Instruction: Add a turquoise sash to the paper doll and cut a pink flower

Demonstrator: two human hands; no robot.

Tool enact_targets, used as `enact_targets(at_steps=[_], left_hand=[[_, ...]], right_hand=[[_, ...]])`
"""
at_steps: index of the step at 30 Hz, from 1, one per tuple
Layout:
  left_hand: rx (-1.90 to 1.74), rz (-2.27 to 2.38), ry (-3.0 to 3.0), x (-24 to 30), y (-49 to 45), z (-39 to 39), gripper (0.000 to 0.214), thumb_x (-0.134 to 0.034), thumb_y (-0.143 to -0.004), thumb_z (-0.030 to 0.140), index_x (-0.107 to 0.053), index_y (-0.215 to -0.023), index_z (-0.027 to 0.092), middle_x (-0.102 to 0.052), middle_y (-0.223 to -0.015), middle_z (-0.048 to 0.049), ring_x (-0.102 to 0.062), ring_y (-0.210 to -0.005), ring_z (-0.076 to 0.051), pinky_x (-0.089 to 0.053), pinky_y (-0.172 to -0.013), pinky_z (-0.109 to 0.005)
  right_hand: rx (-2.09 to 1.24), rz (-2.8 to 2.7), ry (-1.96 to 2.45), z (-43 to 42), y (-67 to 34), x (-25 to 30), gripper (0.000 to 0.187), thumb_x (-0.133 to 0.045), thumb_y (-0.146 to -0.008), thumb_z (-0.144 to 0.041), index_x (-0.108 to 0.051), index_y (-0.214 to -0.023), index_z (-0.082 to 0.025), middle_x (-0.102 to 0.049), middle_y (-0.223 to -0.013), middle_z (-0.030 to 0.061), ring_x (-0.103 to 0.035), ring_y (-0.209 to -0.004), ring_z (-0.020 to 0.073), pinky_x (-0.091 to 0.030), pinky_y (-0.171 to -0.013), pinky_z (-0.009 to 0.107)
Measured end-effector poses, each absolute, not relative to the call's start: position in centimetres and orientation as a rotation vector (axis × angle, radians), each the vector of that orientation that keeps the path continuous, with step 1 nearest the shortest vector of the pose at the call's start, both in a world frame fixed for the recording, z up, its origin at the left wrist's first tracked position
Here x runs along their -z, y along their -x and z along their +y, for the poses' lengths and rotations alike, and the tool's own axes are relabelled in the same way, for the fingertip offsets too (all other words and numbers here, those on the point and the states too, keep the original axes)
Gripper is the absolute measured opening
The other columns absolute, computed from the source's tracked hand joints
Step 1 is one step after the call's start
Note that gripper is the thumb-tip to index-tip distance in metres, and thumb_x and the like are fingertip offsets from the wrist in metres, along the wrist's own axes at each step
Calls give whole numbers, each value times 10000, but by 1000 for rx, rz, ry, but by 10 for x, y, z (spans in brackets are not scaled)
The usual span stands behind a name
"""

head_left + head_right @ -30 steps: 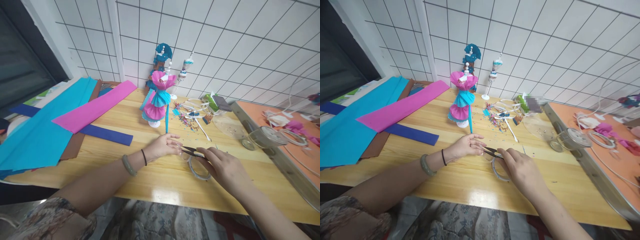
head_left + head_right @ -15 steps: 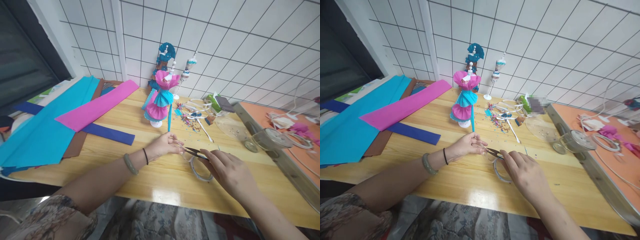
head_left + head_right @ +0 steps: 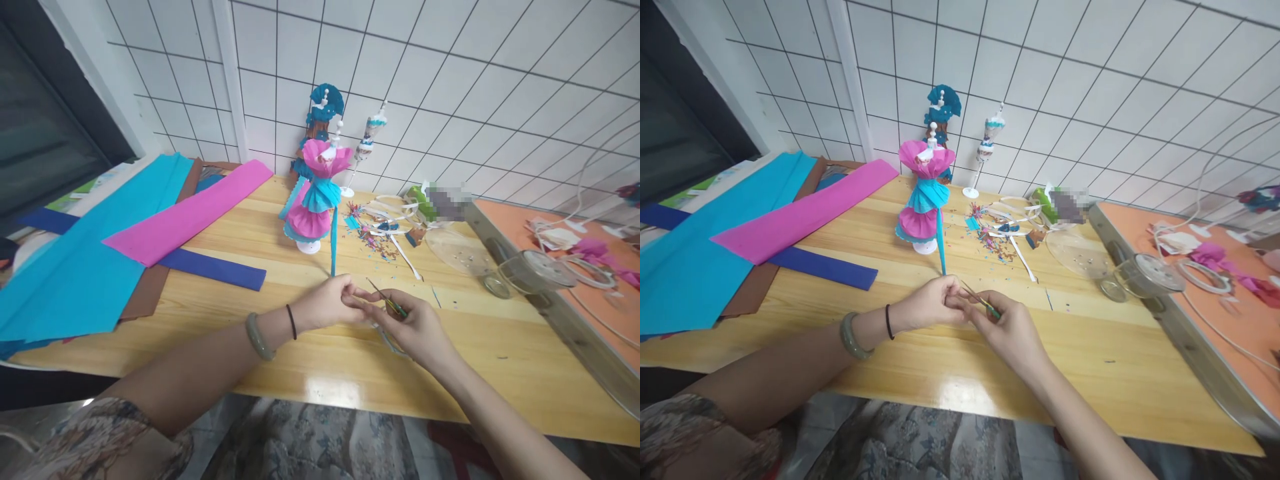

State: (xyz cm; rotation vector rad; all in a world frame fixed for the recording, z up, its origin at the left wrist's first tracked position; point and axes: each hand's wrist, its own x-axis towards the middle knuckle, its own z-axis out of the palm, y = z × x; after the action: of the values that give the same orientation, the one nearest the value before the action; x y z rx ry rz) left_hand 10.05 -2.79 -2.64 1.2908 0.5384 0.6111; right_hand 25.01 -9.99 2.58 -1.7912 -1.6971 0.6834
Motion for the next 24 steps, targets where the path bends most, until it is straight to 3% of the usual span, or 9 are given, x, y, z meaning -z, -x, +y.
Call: enact_targets(at_steps=[5, 9, 11, 14, 18, 24], left_hand=[[-563, 407, -1167, 24, -100, -30, 405, -743, -608, 227, -350, -692, 174, -655, -917, -68, -661, -836, -188, -470, -731, -301], [-532, 446, -1167, 20, -100, -31, 312, -759, -574, 210, -471, -672, 139, -658, -769, -47, -662, -808, -174, -471, -753, -297], [-486, 478, -1185, 21, -100, -30, 274, -763, -573, 217, -565, -731, 114, -673, -779, -63, -660, -805, -170, -477, -772, -299], [-430, 490, -1179, 25, -100, -27, 397, -777, -566, 239, -630, -909, 104, -700, -829, -86, -664, -825, -178, -488, -803, -308], [-433, 484, -1162, 32, -99, -24, 531, -777, -583, 268, -610, -1057, 96, -706, -906, -132, -667, -866, -196, -491, -825, -312], [-459, 498, -1172, 37, -99, -21, 613, -779, -583, 262, -581, -1140, 98, -706, -927, -136, -671, -855, -197, -497, -804, -298]], right_hand=[[-784, -1549, 1874, -89, -256, -21, 238, -557, -756, -376, -617, -723, -147, -578, -565, 0, -497, -507, 129, -373, -481, 229], [-826, -1490, 1862, -84, -262, -17, 238, -601, -718, -377, -625, -714, -140, -608, -595, 15, -540, -556, 149, -411, -524, 242], [-837, -1504, 1846, -84, -264, -16, 264, -591, -737, -401, -627, -723, -139, -618, -598, 16, -548, -548, 150, -424, -531, 248], [-764, -1581, 1828, -90, -269, -18, 322, -542, -789, -451, -629, -813, -143, -653, -662, 34, -582, -581, 161, -441, -533, 250], [-452, -1842, 1862, -110, -281, -26, 366, -406, -886, -457, -567, -1036, -165, -696, -826, 78, -645, -706, 195, -466, -553, 259], [325, -2310, 1811, -134, -298, -27, 344, -386, -908, -426, -578, -997, -155, -680, -811, 95, -659, -648, 210, -456, -561, 294]])
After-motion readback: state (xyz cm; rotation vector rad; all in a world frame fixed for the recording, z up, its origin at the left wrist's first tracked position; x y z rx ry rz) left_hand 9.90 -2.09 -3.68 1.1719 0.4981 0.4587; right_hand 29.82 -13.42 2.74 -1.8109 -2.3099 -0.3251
